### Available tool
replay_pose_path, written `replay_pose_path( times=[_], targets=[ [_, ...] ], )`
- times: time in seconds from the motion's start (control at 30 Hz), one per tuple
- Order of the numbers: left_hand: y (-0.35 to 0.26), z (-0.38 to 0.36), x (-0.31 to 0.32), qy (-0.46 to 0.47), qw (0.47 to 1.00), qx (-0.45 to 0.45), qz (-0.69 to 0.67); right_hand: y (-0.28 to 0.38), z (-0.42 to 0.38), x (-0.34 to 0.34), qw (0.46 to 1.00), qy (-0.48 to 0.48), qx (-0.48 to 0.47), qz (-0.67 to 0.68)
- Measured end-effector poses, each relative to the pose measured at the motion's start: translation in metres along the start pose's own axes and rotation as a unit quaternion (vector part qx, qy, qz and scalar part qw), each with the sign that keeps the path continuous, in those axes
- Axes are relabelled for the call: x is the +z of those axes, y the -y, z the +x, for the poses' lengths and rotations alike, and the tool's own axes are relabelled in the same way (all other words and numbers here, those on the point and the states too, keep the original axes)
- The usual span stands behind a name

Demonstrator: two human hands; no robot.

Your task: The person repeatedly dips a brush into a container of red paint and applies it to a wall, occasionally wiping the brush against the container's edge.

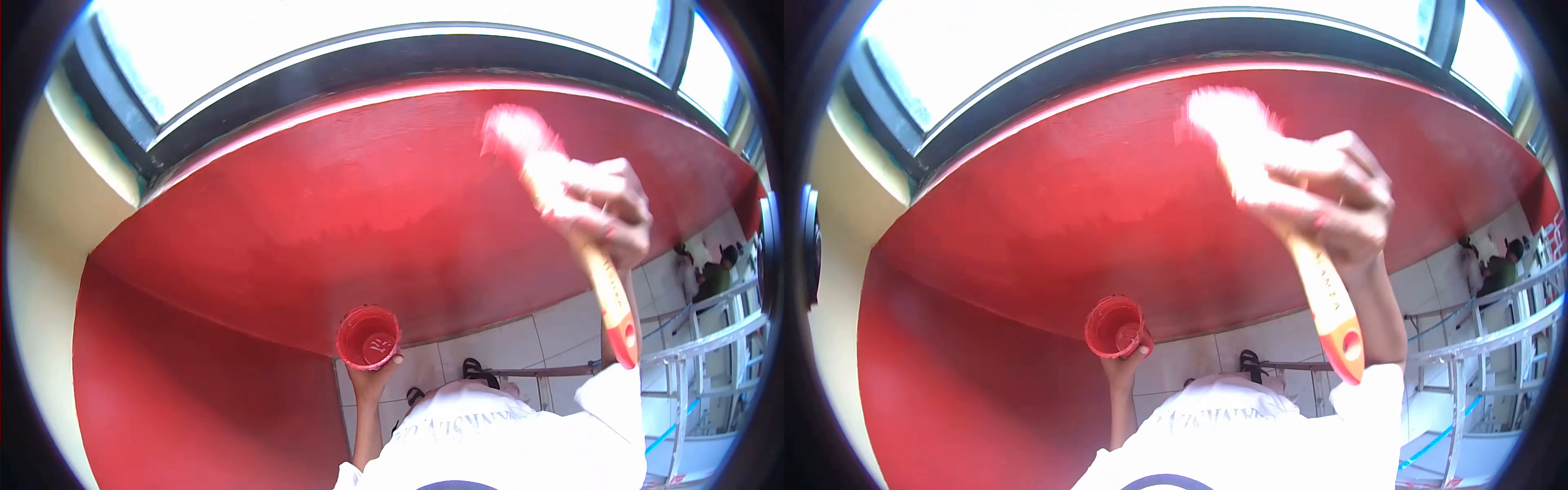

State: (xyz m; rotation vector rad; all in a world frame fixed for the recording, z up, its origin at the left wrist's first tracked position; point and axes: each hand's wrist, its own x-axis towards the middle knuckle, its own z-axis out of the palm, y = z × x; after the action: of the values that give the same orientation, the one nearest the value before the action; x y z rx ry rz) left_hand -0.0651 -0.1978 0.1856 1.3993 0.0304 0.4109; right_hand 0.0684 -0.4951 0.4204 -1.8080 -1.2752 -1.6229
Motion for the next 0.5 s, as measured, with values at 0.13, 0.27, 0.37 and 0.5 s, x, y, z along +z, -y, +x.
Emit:
replay_pose_path(
  times=[0.13,0.27,0.37,0.5],
  targets=[
    [-0.009,0.000,0.012,0.026,0.999,-0.046,-0.010,0.018,-0.049,0.010,0.981,0.185,0.030,-0.051],
    [-0.013,0.003,0.018,0.027,0.998,-0.011,-0.063,0.033,-0.052,-0.012,0.957,0.247,0.120,0.095],
    [-0.015,0.004,0.021,0.020,0.998,0.002,-0.057,0.003,0.000,-0.034,0.999,0.027,0.039,-0.019],
    [-0.011,0.005,0.021,0.029,0.998,-0.015,-0.050,-0.007,-0.009,-0.026,0.987,0.106,0.031,-0.113]
  ],
)
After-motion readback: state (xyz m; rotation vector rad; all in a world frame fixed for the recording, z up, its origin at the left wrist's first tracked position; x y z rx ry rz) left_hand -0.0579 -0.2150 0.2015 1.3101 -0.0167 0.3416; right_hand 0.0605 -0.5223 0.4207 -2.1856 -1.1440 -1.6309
